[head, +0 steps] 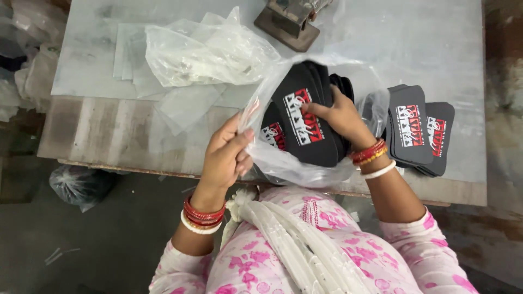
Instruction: The person ties a plastic bag containing black printed items, then uses shears to open a new empty plastic bag, and places a stack of black printed materials inside it before tying the new bag closed.
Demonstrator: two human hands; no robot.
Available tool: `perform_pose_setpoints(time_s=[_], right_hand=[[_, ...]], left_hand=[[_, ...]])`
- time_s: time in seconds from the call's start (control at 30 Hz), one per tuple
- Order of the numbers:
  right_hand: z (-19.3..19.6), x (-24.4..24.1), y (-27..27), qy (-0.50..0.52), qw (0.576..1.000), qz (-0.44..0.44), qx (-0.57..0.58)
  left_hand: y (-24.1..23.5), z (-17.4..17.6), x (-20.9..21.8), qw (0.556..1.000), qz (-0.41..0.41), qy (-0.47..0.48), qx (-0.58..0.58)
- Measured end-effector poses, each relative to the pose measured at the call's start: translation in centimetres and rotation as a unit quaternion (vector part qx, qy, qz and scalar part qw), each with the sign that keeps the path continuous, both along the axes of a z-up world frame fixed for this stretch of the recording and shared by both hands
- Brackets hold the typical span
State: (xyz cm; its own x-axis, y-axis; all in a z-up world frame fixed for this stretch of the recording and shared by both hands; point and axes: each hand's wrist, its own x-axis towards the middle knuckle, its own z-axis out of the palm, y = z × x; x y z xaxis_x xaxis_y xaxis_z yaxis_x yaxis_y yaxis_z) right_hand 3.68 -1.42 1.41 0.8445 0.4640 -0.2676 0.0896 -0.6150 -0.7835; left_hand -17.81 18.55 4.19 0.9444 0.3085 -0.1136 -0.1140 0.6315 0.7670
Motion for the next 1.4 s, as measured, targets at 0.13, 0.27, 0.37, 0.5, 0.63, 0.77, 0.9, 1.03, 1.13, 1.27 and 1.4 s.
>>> perform_pose_setpoints(time_s=[0.13,0.27,0.37,0.5,0.63,0.77,0.9,1.03,1.13,1.27,1.4], right_hand=[[0.9,-1.8,2.0,-0.104,0.989,0.1,-0.016],[-1.9,-2.3,1.6,-0.335,0.922,0.18,-0.069],[-4.7,-4.7,2.1,-0.377,0.874,0.303,0.05],[-6.3,-5.2,0.0,-0.335,0.857,0.387,0.058],[-3.0,-1.6,-9.6,-0.242,0.953,0.155,0.094],[-4.9,5.3,-22.9,-0.181,0.953,-0.224,0.094],[-9.4,9.3,-27.1,-0.13,0.972,-0.191,-0.04],[-8.7,11.6,-25.1,0.004,0.977,-0.151,-0.148],[-10.4,11.9,-24.9,0.078,0.979,-0.146,-0.121],[-11.0,11.6,-25.5,0.151,0.978,-0.127,0.06],[-14.2,12.5,-27.7,0.188,0.967,-0.108,0.129]], left_hand=[[0.4,1.1,0.2,0.997,-0.052,0.006,-0.061],[1.4,0.1,0.2,0.989,-0.03,-0.121,-0.081],[0.7,0.9,0.7,0.998,-0.013,-0.042,-0.055],[-0.8,-0.5,2.1,0.994,-0.051,-0.076,-0.057],[-1.1,-1.0,1.6,0.969,0.204,-0.058,0.13],[-3.8,-0.8,1.2,0.795,0.464,-0.117,0.373],[-11.9,-0.7,2.3,0.852,0.267,-0.248,0.375],[-22.9,-8.8,11.8,0.884,-0.192,-0.155,0.397],[-29.9,-20.7,18.8,0.87,-0.15,0.027,0.47],[-31.1,-24.6,24.5,0.937,-0.122,0.208,0.251],[-30.4,-21.0,23.6,0.986,-0.072,0.108,0.106]])
